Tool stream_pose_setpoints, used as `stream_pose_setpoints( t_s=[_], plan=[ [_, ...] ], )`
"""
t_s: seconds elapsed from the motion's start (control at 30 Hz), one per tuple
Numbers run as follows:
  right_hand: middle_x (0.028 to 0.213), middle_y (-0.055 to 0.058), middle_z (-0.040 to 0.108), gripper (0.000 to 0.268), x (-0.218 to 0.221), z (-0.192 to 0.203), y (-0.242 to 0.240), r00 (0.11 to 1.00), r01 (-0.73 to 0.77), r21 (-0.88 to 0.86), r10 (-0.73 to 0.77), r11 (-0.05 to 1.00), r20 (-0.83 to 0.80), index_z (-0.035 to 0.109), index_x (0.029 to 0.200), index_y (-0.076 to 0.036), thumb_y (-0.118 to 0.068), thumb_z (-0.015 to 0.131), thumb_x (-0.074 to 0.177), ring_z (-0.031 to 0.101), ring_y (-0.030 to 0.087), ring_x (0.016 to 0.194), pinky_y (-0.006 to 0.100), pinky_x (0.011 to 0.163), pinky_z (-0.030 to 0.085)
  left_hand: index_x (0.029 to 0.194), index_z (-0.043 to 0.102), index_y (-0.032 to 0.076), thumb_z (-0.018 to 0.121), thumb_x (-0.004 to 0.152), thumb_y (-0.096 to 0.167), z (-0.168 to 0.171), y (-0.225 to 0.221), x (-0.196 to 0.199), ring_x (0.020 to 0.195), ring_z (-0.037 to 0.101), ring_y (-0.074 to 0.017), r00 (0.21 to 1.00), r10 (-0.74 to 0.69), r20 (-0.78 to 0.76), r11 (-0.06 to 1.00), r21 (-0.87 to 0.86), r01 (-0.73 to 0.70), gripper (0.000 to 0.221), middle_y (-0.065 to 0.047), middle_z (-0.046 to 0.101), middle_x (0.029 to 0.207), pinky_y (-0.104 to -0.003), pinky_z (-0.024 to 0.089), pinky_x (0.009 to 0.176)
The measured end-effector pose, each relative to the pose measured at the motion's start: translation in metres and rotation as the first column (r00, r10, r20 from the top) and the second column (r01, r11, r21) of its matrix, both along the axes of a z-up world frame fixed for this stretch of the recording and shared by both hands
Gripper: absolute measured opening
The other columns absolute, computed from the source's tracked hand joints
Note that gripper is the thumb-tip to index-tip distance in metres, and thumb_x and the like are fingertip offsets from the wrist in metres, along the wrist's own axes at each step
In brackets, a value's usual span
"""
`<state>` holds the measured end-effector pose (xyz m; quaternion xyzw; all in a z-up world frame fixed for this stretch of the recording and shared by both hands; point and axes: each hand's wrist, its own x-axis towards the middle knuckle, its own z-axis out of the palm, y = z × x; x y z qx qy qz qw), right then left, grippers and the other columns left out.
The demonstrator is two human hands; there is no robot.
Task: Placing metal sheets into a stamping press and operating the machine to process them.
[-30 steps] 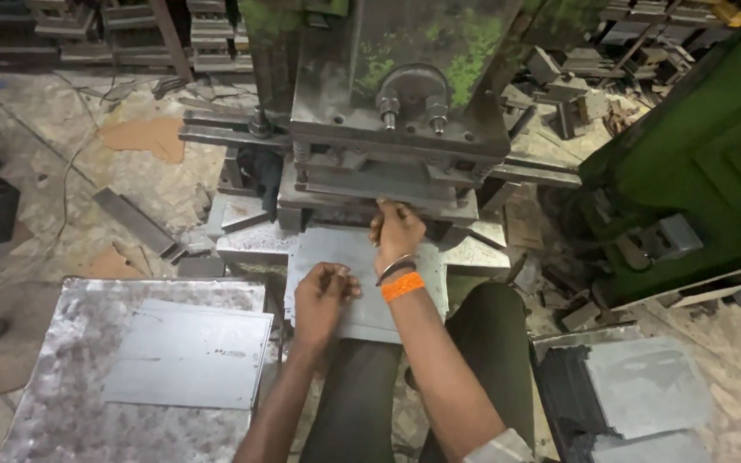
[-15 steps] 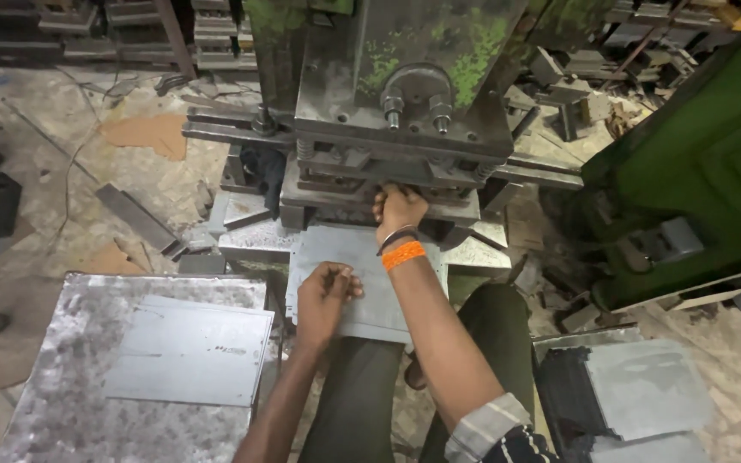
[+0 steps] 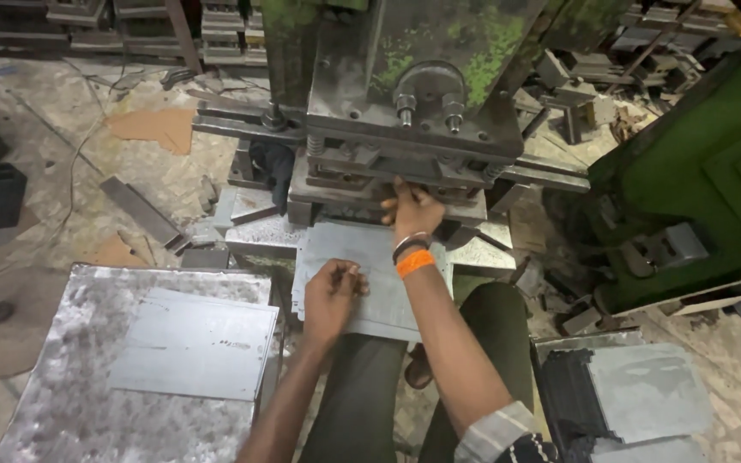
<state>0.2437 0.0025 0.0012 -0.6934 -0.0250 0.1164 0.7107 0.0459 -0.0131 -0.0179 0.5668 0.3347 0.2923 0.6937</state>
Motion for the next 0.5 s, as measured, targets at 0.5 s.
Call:
stream_pose_setpoints(
  t_s=[0.5],
  plan=[
    [0.053, 0.017, 0.067, 0.023, -0.007, -0.008, 0.005, 0.992, 0.112, 0.022, -0.114, 0.993, 0.059, 0.068, 0.076, -0.002, -0.019, 0.078, 0.085, 0.062, 0.025, 0.034, 0.032, 0.031, 0.051, 0.102, 0.071, 0.001, 0.056, 0.104, 0.01, -0.005, -0.001, 0.0, 0.071, 0.074, -0.0179, 0.999, 0.004, -0.037, 0.999, 0.047, -0.002, 0.017, -0.014, 0.075, 0.082, -0.027, 0.06, 0.069]
  ],
)
